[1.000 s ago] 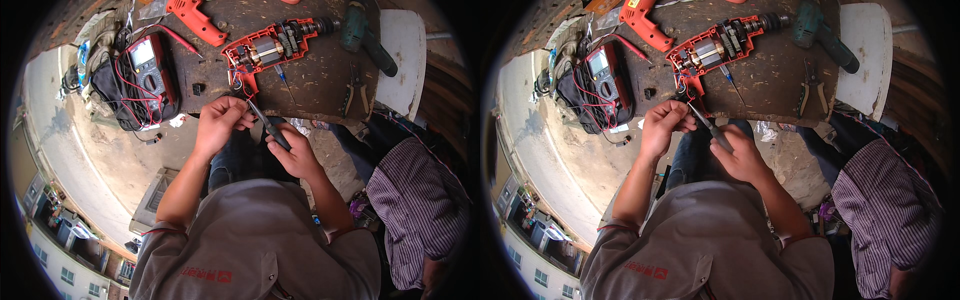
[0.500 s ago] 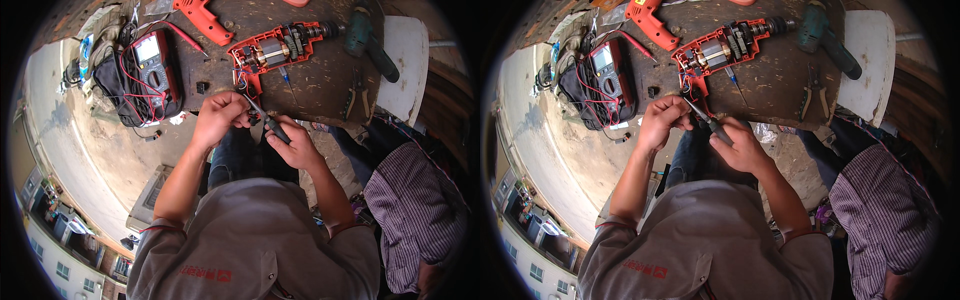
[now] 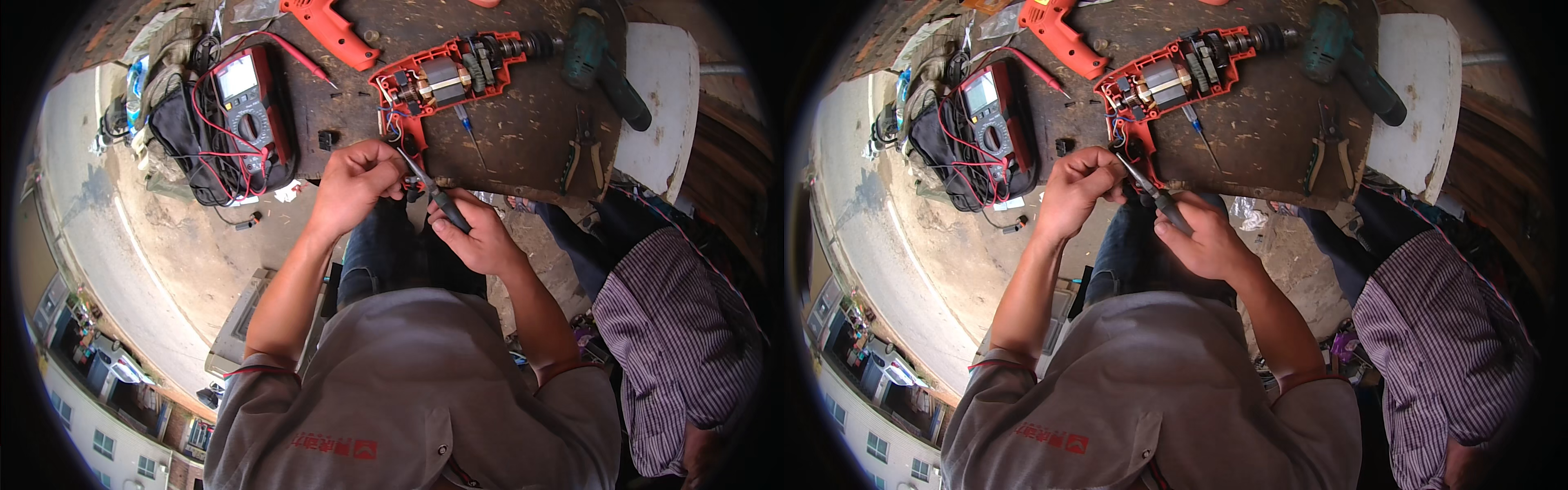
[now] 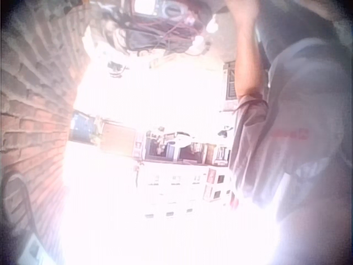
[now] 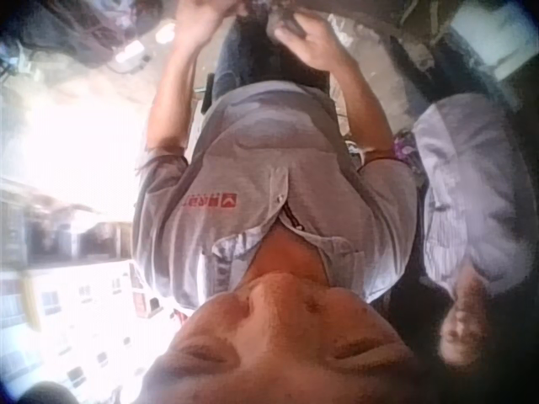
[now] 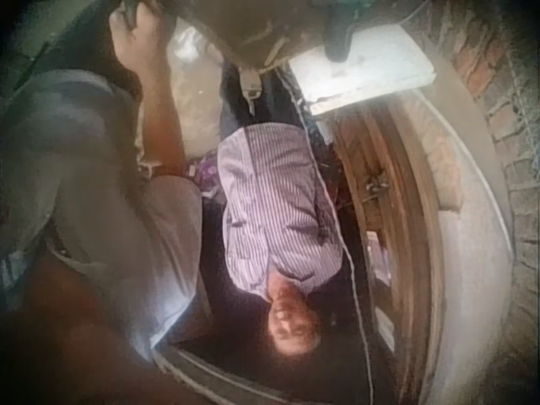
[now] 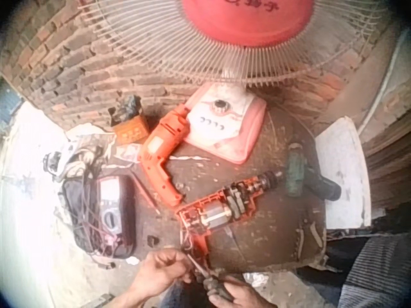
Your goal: The person works on a disassembled red power drill at a cluttered workbench. They use a screwdriver to adjust internal components, then use a multimeter to test electrical connections, and finally use pliers to strip and twist wires.
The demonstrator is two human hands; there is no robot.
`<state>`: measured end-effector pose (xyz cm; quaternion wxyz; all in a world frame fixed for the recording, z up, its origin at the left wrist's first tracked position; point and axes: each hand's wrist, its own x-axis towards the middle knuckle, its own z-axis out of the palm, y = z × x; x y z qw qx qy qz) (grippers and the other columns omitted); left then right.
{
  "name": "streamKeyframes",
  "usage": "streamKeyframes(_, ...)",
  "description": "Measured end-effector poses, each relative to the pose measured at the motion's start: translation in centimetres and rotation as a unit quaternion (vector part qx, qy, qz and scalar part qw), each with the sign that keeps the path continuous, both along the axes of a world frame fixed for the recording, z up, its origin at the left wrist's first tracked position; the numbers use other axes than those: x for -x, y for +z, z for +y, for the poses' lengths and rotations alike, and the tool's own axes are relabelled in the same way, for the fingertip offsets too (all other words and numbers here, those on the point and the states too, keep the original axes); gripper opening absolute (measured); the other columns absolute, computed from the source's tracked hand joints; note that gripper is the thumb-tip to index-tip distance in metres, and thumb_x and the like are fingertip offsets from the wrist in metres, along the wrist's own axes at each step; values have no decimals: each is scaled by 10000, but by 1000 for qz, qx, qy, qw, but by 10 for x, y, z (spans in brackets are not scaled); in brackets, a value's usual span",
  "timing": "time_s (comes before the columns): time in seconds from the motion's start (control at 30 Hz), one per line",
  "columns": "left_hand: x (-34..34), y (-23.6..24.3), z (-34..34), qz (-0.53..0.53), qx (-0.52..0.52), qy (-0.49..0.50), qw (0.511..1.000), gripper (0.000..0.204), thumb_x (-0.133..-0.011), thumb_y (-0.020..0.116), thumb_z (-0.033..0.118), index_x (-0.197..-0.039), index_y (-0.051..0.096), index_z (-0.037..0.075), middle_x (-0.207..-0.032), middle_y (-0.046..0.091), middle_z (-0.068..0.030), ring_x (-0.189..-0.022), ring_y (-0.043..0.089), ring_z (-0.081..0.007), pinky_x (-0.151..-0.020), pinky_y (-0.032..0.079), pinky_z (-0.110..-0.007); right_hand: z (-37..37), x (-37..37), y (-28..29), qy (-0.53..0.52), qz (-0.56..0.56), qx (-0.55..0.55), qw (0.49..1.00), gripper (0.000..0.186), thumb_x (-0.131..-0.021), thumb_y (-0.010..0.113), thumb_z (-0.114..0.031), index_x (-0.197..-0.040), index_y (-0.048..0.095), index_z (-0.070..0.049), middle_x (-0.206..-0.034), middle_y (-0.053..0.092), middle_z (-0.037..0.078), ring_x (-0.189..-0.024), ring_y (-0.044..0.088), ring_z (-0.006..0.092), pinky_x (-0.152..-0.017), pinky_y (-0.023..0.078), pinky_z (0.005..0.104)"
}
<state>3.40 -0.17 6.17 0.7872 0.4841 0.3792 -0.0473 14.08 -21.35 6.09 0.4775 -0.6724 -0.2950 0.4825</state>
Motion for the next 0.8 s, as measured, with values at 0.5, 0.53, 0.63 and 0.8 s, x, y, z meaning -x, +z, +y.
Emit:
streamKeyframes(0.5, -1, -1, 2, -2, -19, -21, 1000, 100, -920, 588, 4, -936, 670, -50, -816, 683, -67, -692, 657, -138, -698, 553, -290, 4, 7, -1, -21, -30, 19, 999, 159, -926, 699, -97, -918, 608, 33, -859, 603, 166, -773, 613, 363, -710, 487, 426)
streamKeyframes(0.53, 0, -2, 2, -1, -17, -19, 1000, 101, -917, 585, -1, -937, 671, -50, -818, 683, -67, -693, 658, -138, -698, 553, -289, 4, 7, -2, -18, -27, 19, 999, 162, -925, 701, -97, -911, 606, 33, -852, 602, 166, -767, 613, 362, -707, 486, 428)
streamKeyframes(0.63, 1, -5, 0, -4, -13, -10, 1000, 101, -936, 595, 18, -948, 677, -40, -822, 687, -61, -702, 667, -133, -692, 548, -283, 3, 5, -3, -7, -37, 34, 999, 159, -922, 706, -101, -917, 621, 33, -857, 615, 167, -770, 623, 363, -710, 494, 422)
streamKeyframes(0.8, 8, -7, 0, 22, -33, -31, 999, 131, -997, 618, 98, -994, 683, -16, -832, 699, -44, -725, 679, -118, -684, 537, -266, 0, 7, -5, -14, 4, 58, 998, 171, -927, 713, -113, -1015, 678, 29, -932, 673, 149, -844, 678, 301, -791, 526, 363)
